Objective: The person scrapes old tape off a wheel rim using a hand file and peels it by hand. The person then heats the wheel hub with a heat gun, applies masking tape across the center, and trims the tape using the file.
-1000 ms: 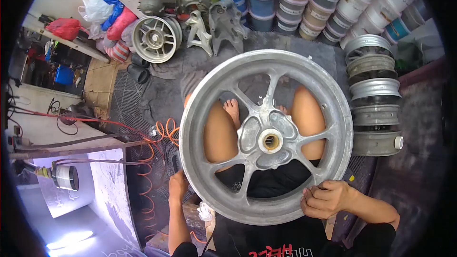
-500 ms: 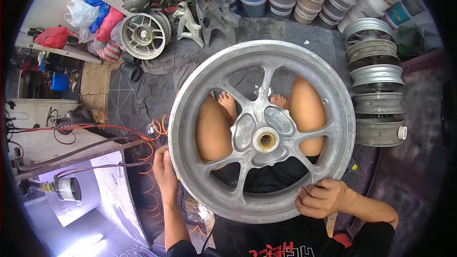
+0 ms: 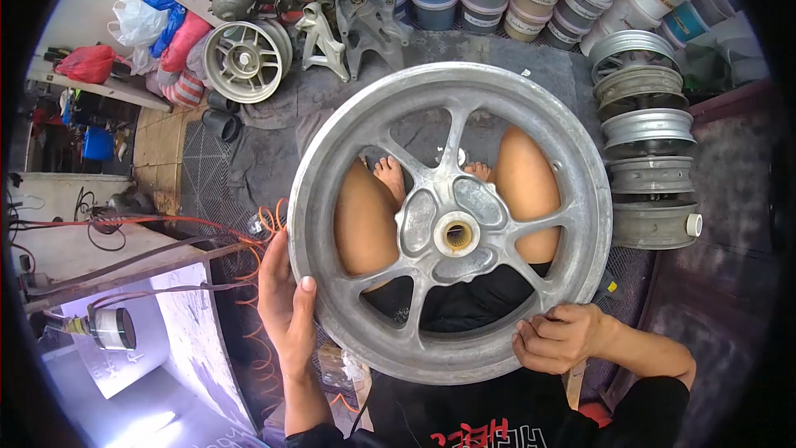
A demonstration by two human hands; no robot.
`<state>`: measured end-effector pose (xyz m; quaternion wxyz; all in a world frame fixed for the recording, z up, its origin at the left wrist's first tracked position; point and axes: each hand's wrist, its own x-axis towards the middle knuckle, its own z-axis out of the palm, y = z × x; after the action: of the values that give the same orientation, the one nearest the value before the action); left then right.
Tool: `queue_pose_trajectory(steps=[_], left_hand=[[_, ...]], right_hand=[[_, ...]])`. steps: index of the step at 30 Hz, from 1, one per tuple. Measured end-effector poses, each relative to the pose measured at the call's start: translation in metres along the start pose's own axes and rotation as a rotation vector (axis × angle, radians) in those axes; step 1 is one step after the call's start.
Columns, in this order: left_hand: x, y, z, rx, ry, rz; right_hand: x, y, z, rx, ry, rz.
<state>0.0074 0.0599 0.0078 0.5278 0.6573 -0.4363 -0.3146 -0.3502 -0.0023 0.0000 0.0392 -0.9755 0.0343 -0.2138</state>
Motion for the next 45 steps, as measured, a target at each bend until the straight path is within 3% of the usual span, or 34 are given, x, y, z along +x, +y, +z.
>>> queue_pose_trajectory(steps=[27, 35, 39, 42, 43, 45], left_hand=[[-0.002, -0.003, 0.0, -0.023, 0.021, -0.006], [0.003, 0.014, -0.007, -0.175, 0.005, 0.051], [0.019, 0.013, -0.017, -0.363, 0.009, 0.105], [0.026, 0.008, -0.019, -0.473, 0.082, 0.103], [0.027, 0.012, -0.012, -0.48, 0.192, 0.084], [0.023, 0.002, -0.013, -0.48, 0.185, 0.099]], right_hand=[[0.003, -0.001, 0.001, -0.014, -0.008, 0.005], [0.033, 0.028, -0.045, -0.002, 0.054, -0.074], [0.064, 0.075, -0.081, -0.006, 0.174, -0.071], [0.093, 0.119, -0.113, -0.024, 0.109, 0.052], [0.102, 0.137, -0.118, -0.016, 0.119, 0.132], [0.123, 0.173, -0.128, 0.071, 0.195, 0.303]])
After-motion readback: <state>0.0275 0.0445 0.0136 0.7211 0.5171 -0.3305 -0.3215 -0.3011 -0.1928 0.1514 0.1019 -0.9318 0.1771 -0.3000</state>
